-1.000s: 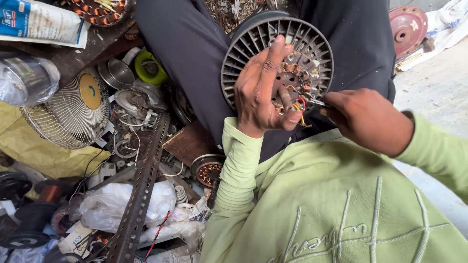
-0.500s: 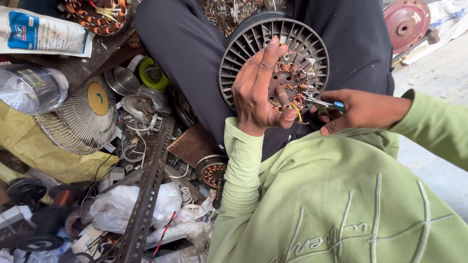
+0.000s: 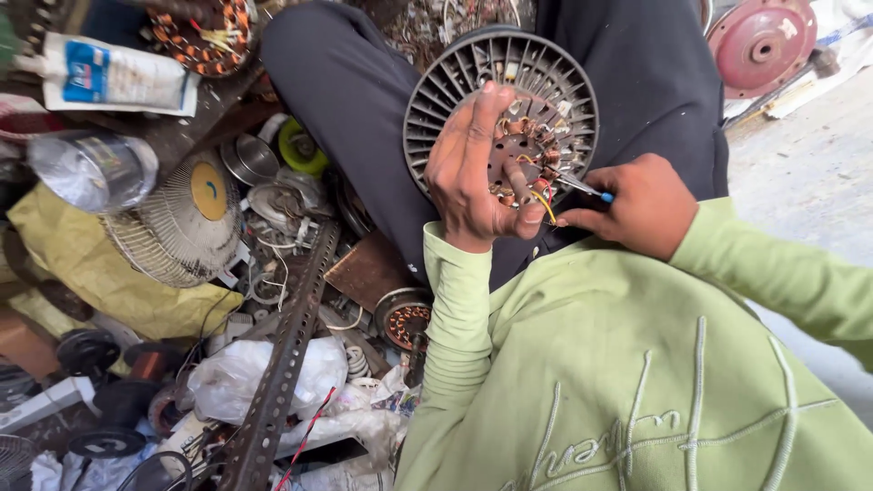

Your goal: The recorder is repairing the internal components of a fan motor using pliers.

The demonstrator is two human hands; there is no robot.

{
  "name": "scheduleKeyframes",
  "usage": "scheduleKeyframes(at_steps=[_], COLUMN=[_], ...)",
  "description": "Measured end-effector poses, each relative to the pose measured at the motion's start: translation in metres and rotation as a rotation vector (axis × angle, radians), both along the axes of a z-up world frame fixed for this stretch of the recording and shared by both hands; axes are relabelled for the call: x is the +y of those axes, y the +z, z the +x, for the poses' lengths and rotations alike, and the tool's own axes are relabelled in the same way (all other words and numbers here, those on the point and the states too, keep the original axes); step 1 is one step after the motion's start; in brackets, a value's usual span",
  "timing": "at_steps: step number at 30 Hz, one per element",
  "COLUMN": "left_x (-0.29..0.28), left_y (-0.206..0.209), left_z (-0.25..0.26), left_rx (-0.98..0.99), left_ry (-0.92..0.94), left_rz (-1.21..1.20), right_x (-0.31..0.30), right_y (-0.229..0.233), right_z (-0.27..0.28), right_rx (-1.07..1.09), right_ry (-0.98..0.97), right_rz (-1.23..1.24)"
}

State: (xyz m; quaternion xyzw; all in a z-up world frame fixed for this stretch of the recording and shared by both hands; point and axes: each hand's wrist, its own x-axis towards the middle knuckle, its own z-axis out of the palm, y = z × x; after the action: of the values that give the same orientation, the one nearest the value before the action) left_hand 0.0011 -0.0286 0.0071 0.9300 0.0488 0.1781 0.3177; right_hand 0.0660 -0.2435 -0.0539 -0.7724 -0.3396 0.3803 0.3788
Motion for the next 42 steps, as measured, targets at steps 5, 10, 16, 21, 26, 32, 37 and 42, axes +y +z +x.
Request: scheduleKeyframes(at_steps=[5, 10, 16, 21, 26, 32, 37, 42], left_x=[0.014, 0.004, -0.01, -0.018, -0.004, 0.026, 0.03, 0.029], left_y=[-0.011, -0.007, -0.005, -0.005, 0.014, 0.01, -0.005, -0.002], left_z=[-0.001, 0.005, -0.004, -0.014, -0.013, -0.007, -0.004, -0.004], left_rx=[-0.006, 0.045, 0.058, 0.038, 0.115, 0.117, 0.125, 0.096], left_ry=[0.071, 0.047, 0.187, 0.317, 0.179, -0.034, -0.111, -0.078], left_rz=[-0.133, -0.14, -0.185, -0.186, -0.18, 0.006, -0.133, -0.145], right_x=[-0.008, -0.007, -0.029, -0.028, -0.022, -0.005, 0.009, 0.011], right_y=[-0.028, 0.004, 0.032, 0.041, 0.035, 0.049, 0.059, 0.059], right_z=[-0.02, 0.01, 0.024, 0.02, 0.013, 0.02, 0.029, 0.023], right_rx=[-0.176, 0.028, -0.121, -0.205, -0.176, -0.189, -0.237, -0.295], right_ry=[-0.192, -0.199, -0.011, 0.083, 0.08, 0.157, 0.256, 0.288], right_rz=[0.264, 0.259, 0.17, 0.068, 0.116, 0.041, -0.088, -0.117])
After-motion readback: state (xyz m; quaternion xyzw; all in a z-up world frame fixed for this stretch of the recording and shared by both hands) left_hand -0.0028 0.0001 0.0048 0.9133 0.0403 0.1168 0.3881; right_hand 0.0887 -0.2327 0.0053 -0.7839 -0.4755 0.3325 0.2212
